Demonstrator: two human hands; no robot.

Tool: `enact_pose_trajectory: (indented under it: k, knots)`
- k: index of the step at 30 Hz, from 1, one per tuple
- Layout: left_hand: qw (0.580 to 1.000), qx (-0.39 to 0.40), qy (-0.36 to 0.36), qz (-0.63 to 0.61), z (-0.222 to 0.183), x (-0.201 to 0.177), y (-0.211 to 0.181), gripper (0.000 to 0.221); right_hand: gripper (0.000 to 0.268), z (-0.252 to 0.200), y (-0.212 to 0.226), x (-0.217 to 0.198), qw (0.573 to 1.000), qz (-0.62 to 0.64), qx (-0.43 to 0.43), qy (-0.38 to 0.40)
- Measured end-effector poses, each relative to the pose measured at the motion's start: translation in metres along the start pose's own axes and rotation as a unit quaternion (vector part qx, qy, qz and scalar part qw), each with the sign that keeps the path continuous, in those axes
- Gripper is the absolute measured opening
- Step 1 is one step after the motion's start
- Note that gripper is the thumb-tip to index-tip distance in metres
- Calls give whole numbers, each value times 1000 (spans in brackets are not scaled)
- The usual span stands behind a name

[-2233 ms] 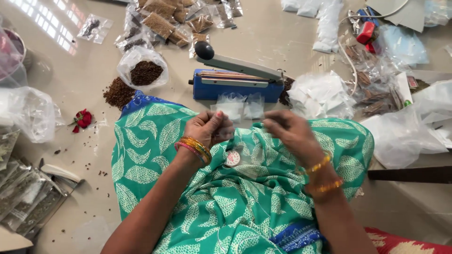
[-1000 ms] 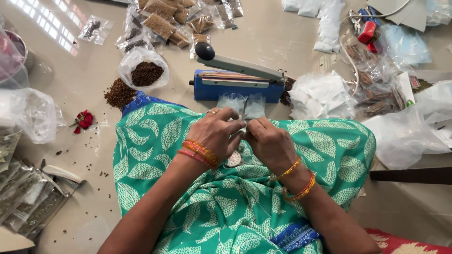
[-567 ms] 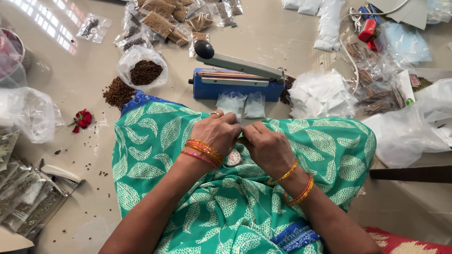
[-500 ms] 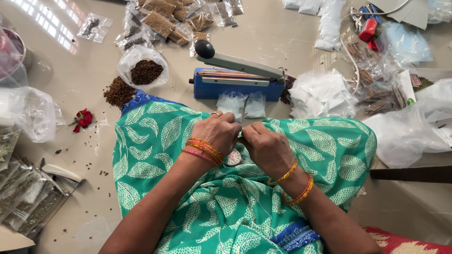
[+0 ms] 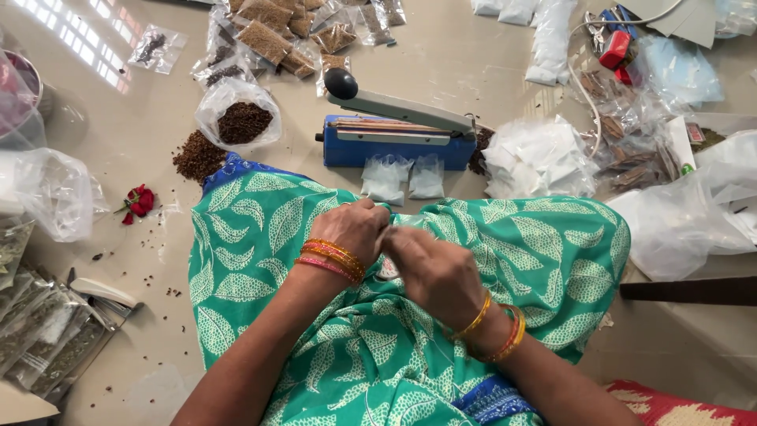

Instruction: The person fills small plastic bags with product by hand, then seals the bags using a heat sealer, placing the sealed bags on the floor.

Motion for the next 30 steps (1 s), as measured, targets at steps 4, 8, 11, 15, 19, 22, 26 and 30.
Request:
enact_pose_trajectory:
  k: [4, 8, 11, 15, 19, 22, 26, 30]
  knots:
    - [1000, -17, 18, 0, -4, 16, 4, 17, 19, -11, -14, 22, 996, -62, 25, 54]
    - [998, 59, -2, -37, -13, 1, -25, 27, 24, -20, -26, 41, 984, -142, 34, 100]
    - [996, 60, 11, -57, -12, -1, -29, 30, 23, -23, -24, 49, 973, -186, 9, 138]
    - [998, 39, -43, -18, -13, -8, -26, 21, 17, -25, -20, 60, 955, -233, -24, 184]
    - [996, 75, -49, 3, -16, -11, -40, 13, 10, -48, -53, 98, 909, -286, -30, 303]
    - [961, 88, -210, -159, -18, -27, -20, 18, 29, -3, -32, 64, 918, -200, 81, 332]
    - [901, -15, -331, -281, 8, -18, 32, 48, 61, 43, -35, 42, 928, -100, 164, 320]
    - [592, -221, -174, -755, 54, 95, 82, 34, 48, 72, -63, 55, 970, 31, 97, 218]
Point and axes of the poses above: each hand's wrist, its own z-axis towards the middle knuckle, its own x-axis out of the palm, y = z × x, the point moved 6 cm from there along z, towards the middle knuckle, and after that the axes turned 8 degrees about x, right-handed, at the moved point
